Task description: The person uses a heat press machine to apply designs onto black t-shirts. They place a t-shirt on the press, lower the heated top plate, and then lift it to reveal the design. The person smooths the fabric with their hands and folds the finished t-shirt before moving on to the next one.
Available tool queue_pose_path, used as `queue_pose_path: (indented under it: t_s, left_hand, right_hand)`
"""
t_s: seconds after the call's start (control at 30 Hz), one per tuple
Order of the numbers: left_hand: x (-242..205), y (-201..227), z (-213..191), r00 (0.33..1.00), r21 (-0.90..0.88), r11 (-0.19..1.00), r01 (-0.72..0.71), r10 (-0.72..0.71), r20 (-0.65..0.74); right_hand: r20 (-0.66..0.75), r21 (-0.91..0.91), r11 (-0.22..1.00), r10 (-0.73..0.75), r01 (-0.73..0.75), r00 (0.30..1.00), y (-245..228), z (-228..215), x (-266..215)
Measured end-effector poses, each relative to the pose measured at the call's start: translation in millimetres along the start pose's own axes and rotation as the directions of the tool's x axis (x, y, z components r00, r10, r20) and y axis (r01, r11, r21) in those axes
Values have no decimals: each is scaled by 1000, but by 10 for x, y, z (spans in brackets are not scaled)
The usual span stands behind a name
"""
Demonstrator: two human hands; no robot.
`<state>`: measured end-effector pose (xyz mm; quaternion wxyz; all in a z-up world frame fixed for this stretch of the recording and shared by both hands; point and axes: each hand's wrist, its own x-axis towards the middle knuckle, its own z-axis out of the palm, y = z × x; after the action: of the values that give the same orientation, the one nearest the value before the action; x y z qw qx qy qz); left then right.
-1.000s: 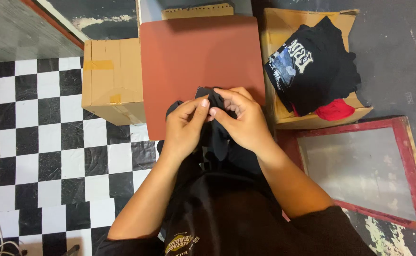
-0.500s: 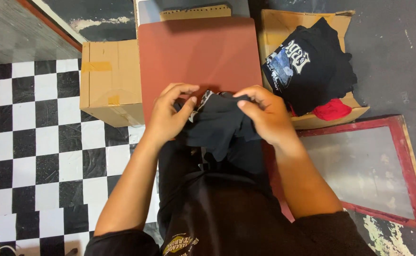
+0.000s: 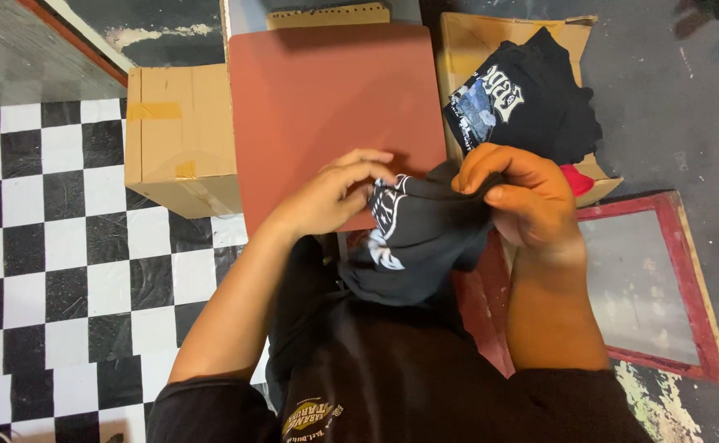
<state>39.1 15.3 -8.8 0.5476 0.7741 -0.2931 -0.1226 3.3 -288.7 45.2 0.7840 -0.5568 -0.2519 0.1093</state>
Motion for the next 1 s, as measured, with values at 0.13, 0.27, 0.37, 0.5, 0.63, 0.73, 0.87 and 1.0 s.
queue_pose_path:
  t_s: [0.13, 0.27, 0.37, 0.5, 0.63, 0.73, 0.87, 1.0]
  left_hand:
    - [-125, -94, 15, 992, 57, 996, -71, 64, 106]
    - [-192, -95, 3, 980, 110, 994, 15, -36, 193]
    - [-257, -106, -20, 980, 157, 987, -14, -17, 197]
    - [-433, 120, -133, 994, 157, 987, 19, -36, 104]
    - [-701, 434, -340, 987, 199, 975, 100, -72, -142]
    - [-933, 560, -504, 941, 300, 932, 202, -99, -324]
    - [-1147, 691, -667, 918, 522, 809, 271, -54, -393]
    - [-1193, 429, -576, 963, 360, 922, 145, -48, -265]
  right_hand:
    - [-14, 26, 1000, -8, 9, 1000, 23, -33, 16]
    - [-18, 45, 998, -36, 37, 999, 10, -36, 35]
    - [-23, 37, 999, -36, 37, 999, -10, -41, 43]
    - [-82, -41, 996, -82, 79, 993, -44, -35, 21]
    - [-177, -76, 993, -105, 93, 979, 3, -41, 63]
    - [-285, -109, 992, -94, 65, 954, 74, 87, 166]
    - [-387, -92, 993, -100, 69, 917, 65, 355, 306]
    - [-303, -44, 996, -93, 84, 948, 130, 378, 329]
